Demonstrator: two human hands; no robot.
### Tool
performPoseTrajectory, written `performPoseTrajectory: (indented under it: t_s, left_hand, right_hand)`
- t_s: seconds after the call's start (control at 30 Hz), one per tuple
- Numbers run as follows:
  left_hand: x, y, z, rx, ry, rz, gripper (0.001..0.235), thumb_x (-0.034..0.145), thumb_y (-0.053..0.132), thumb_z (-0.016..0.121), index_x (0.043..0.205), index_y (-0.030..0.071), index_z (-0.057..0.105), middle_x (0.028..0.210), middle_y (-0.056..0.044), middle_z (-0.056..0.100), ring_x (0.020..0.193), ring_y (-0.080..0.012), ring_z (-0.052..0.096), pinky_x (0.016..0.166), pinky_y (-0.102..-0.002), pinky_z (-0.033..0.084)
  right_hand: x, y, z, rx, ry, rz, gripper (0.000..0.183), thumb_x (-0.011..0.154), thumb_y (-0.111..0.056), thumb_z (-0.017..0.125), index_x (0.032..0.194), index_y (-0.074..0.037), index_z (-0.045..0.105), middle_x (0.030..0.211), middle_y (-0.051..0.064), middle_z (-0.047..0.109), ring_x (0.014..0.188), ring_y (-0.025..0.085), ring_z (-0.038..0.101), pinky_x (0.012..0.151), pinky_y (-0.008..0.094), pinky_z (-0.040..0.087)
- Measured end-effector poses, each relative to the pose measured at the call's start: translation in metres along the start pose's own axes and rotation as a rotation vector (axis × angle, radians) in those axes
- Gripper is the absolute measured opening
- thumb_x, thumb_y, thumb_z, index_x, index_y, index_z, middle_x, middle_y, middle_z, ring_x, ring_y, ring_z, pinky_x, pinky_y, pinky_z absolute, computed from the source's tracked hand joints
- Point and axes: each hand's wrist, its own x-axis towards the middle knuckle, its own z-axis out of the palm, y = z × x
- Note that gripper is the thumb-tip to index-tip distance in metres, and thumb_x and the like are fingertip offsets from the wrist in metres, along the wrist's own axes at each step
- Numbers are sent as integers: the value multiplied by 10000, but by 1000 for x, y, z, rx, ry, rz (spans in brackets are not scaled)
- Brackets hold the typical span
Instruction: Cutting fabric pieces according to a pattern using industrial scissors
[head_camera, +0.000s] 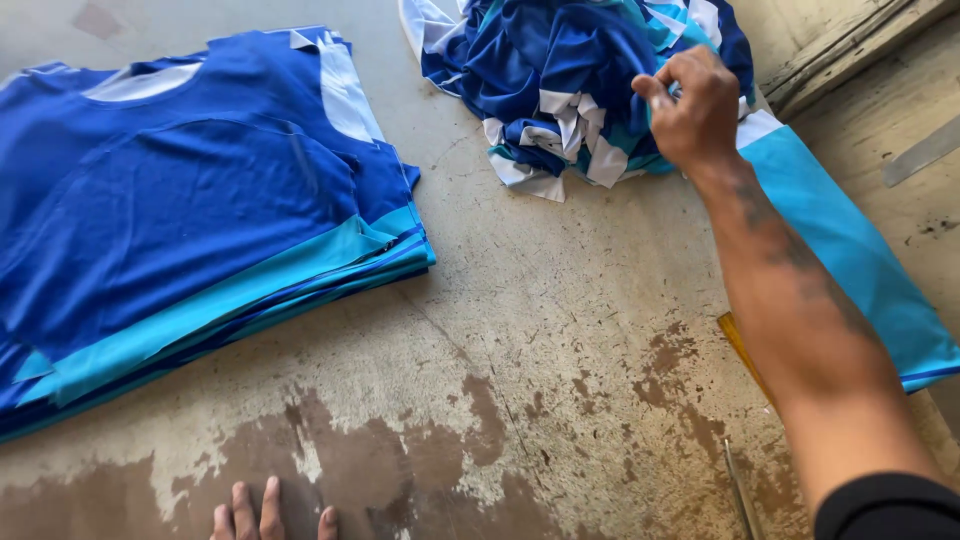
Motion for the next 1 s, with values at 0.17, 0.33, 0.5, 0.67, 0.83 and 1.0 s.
performPoseTrajectory:
  t_s: [0.17, 0.33, 0.5, 0.67, 0.83, 1.0]
  left_hand:
    - [35, 65, -68, -17, 152, 68, 728, 959, 550, 691, 1513, 78, 709, 1645, -267, 630, 1532, -523, 562, 1305, -602, 405]
    - [-15, 187, -157, -632, -24, 257, 836, 793, 537, 931, 1410, 71, 614, 1386, -150, 627, 1375, -390, 577, 1279, -551, 415]
    - [-100, 225, -138, -948, -179, -90, 560, 779, -10, 806, 1256, 282, 779, 1115, 34, 832, 1058, -281, 799, 989, -424, 617]
    - [-141, 190, -202, -1079, -272, -309, 205, 864, 184, 865, 1050, 264, 836, 870, 12, 817, 868, -121, 789, 840, -333, 613]
    - [-136, 160, -270, -1091, -254, -277, 335, 935, 437, 909, 775, 236, 694, 517, 62, 502, 508, -39, 475, 501, -228, 418]
    - [-118, 72, -343, -798, -247, 148, 608, 726, 494, 1014, 914, 100, 591, 734, -175, 666, 735, -435, 719, 696, -510, 566]
  right_hand:
    - [-96, -174, -131, 564, -104, 294, 362, 1218, -442, 534, 1027, -136, 569, 830, 2, 527, 712, 143, 478, 654, 358, 398]
    - [-255, -309, -175, 939, -222, 605, 285, 1133, -421, 613, 967, -192, 589, 790, -97, 451, 711, 28, 388, 631, 247, 352]
    - [-371, -373, -216, 1411, -548, 601, 131, 980, -152, 842, 1043, -44, 800, 1124, 154, 823, 1124, 209, 761, 1032, 403, 593]
    - [-445, -404, -248, 1104, -539, 495, 778, 796, -352, 983, 1419, -58, 624, 1262, 169, 740, 1218, 304, 733, 1079, 507, 578]
    - [-489, -472, -274, 896, -489, 381, 619, 860, -27, 849, 1442, -64, 642, 1075, 209, 756, 1042, 445, 768, 926, 534, 609]
    - [-444, -435, -324, 908, -466, 550, 701, 695, 112, 520, 1249, -190, 824, 1072, 86, 813, 1013, 232, 747, 979, 375, 540]
